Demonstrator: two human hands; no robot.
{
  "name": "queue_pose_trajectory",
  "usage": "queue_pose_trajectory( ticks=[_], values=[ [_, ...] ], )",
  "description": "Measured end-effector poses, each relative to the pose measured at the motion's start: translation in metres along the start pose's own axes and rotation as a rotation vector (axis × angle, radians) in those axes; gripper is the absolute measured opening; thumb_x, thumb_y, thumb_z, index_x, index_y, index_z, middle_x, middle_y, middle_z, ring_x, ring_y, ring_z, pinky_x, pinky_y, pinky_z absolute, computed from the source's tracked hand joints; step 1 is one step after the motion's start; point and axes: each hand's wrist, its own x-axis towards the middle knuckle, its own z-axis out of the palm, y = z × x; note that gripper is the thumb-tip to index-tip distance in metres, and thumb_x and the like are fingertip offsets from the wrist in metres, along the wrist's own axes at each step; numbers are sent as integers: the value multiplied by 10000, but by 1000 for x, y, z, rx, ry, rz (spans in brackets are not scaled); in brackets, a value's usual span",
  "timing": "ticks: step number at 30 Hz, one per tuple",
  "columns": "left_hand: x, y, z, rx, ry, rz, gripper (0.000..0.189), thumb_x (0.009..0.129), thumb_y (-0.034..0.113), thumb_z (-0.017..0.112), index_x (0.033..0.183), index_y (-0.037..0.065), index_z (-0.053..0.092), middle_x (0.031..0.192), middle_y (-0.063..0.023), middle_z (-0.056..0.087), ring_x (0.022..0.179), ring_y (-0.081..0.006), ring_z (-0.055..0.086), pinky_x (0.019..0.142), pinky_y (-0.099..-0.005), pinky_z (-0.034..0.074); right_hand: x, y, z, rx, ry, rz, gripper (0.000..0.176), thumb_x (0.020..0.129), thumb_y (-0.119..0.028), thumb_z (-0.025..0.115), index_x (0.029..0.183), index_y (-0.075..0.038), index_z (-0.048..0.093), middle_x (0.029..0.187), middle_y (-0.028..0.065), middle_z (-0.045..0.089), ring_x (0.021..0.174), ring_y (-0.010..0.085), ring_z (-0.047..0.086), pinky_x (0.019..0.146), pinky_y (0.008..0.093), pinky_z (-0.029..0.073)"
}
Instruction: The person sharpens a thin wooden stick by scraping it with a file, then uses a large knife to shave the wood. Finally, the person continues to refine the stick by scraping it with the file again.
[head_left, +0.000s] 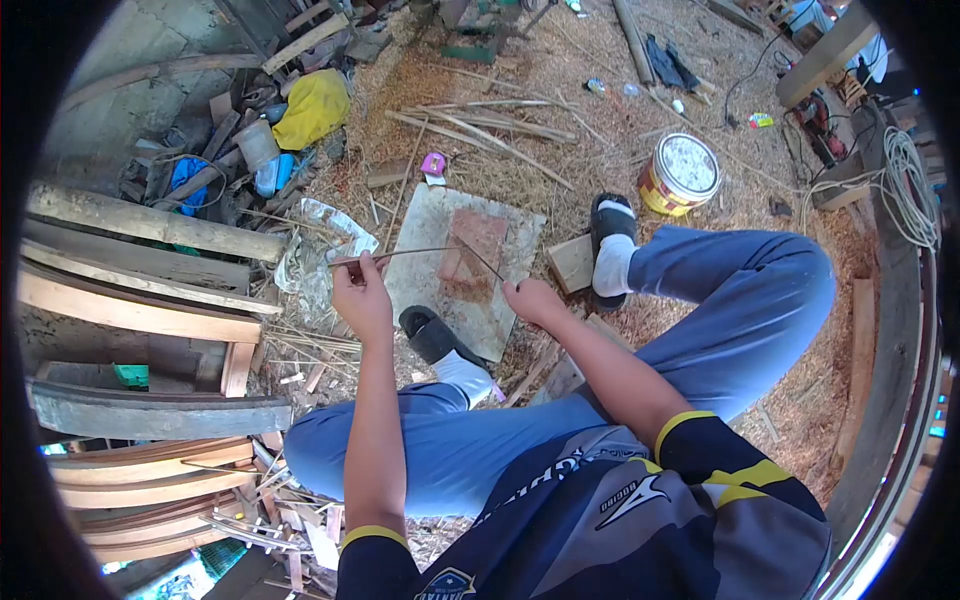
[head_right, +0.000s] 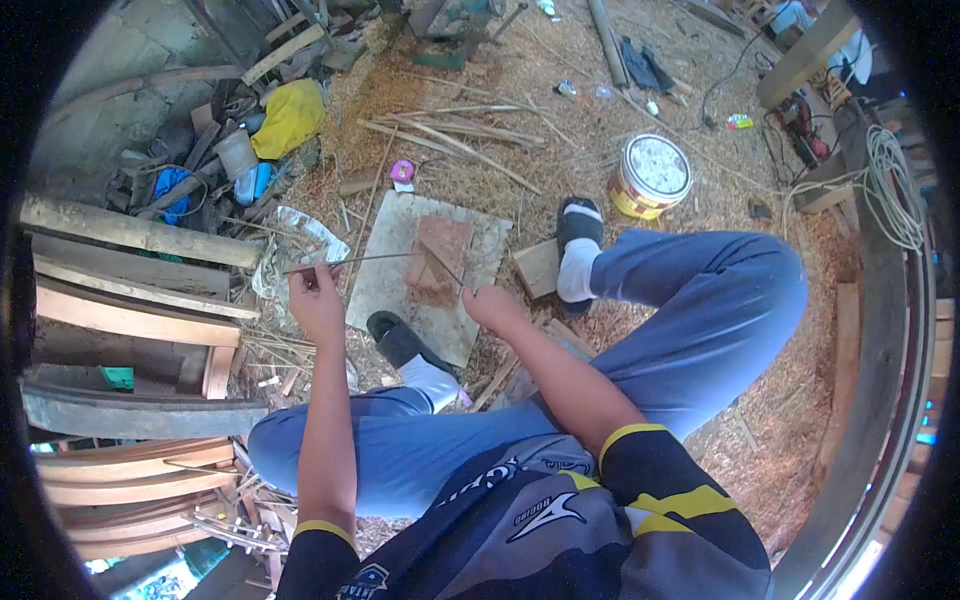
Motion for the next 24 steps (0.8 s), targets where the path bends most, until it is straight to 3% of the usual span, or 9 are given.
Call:
queue_pose_trajectory(
  ticks=[1,3,5,6,10,13,19,23,24],
  values=[
    [3,-1,-4,10,14,-7,177,1049,94,663,992,-66,612,883,-128,729,817,-173,761,732,-277,620,1,-1,-3,54,-35,18,701,1025,-535,415,1117,76,746,1159,345,701,1149,499,669,1038,550,506],
    [8,5,-10,-46,53,-20,171,1052,95,656,1002,-62,612,908,-136,726,825,-184,763,739,-283,628,-2,-12,-11,270,30,36,641,1036,-533,468,893,36,725,906,249,728,818,390,729,749,523,573],
    [15,22,-16,-183,110,-20,167,1057,99,647,1017,-59,609,940,-144,719,835,-199,765,759,-297,642,-12,-27,-29,689,19,93,623,1045,-533,485,752,-14,665,756,158,687,618,298,690,583,471,556],
    [21,28,-22,-245,125,-9,153,1062,101,631,1053,-40,572,983,-158,700,856,-226,766,798,-331,664,-24,-40,-47,846,21,27,562,1063,-517,495,721,-74,548,652,47,553,461,180,527,448,387,458],
    [32,95,-30,-518,217,-115,185,1059,106,634,1082,3,483,982,-170,684,895,-266,767,803,-369,680,-59,-82,-133,1116,88,-1,498,1066,-573,472,947,-101,579,676,-2,555,527,160,510,498,369,445],
    [30,141,-29,-706,267,-174,188,1053,104,641,1057,12,477,983,-172,682,903,-291,767,807,-388,687,-107,-105,-203,1305,70,-183,458,1061,-512,536,910,-80,560,695,22,537,516,169,535,472,352,447],
    [10,202,-9,-1066,168,-223,173,1045,92,652,1033,22,494,997,-197,714,981,-352,770,883,-464,688,-200,-131,-280,1205,267,-593,371,997,-383,721,871,-81,545,708,19,525,515,143,524,467,328,460],
    [-11,248,10,-1196,47,-266,168,1047,95,649,1021,11,505,1002,-202,731,996,-341,771,921,-477,675,-238,-131,-311,1128,353,-776,304,983,-291,752,946,-32,597,778,67,629,574,174,643,506,348,538],
    [-15,255,15,-1242,1,-275,166,1048,94,647,1029,10,505,1000,-200,734,999,-341,771,927,-476,673,-246,-131,-317,1138,373,-805,308,988,-277,751,1012,-11,598,904,129,719,601,191,686,531,350,570]
  ],
)
